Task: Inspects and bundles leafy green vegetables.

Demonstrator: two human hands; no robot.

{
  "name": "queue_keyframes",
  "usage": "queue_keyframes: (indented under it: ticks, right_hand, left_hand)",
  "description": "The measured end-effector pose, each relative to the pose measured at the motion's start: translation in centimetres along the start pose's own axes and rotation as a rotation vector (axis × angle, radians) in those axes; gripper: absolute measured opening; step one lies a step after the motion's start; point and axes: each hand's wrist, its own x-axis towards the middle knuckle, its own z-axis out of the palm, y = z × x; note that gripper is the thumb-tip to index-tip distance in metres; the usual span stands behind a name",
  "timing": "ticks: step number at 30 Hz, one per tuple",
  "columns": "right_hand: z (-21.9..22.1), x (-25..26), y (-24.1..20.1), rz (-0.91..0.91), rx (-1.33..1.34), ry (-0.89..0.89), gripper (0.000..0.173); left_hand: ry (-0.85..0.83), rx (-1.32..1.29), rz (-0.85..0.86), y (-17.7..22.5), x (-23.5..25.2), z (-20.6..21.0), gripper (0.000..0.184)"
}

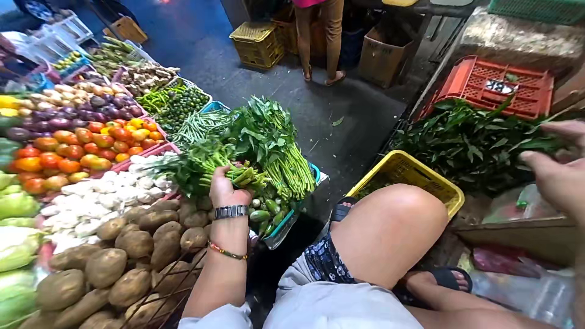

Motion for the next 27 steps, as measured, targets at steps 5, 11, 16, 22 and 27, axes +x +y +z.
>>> queue_keyframes:
  ticks: [5, 11, 16, 22, 27]
  right_hand:
    - [3.1, -3.2, -1.8, 0.116, 0.237, -0.125, 0.048]
    - [3.1, -6.1, -4.1, 0.071, 0.490, -0.167, 0.039]
    - [1.5, -8.1, -4.6, 0.048, 0.740, -0.066, 0.031]
    - [1.8, -10.6, -1.0, 0.166, 0.978, 0.213, 0.026]
    - [2.6, -11.1, 0.1, 0.232, 1.101, 0.451, 0.021]
  left_hand:
    - [-0.345, -0.133, 0.010, -0.3, -6.9, 2.2, 0.022]
    - [-1.141, -0.188, -0.307, -5.5, -11.1, 6.4, 0.036]
    - [-1.363, -0.086, -0.527, -9.9, -17.5, 12.3, 0.041]
    - [-1.432, 0.121, -0.607, -15.2, -23.4, 14.8, 0.049]
    - [-1.335, 0.320, -0.508, -19.0, -25.4, 13.8, 0.042]
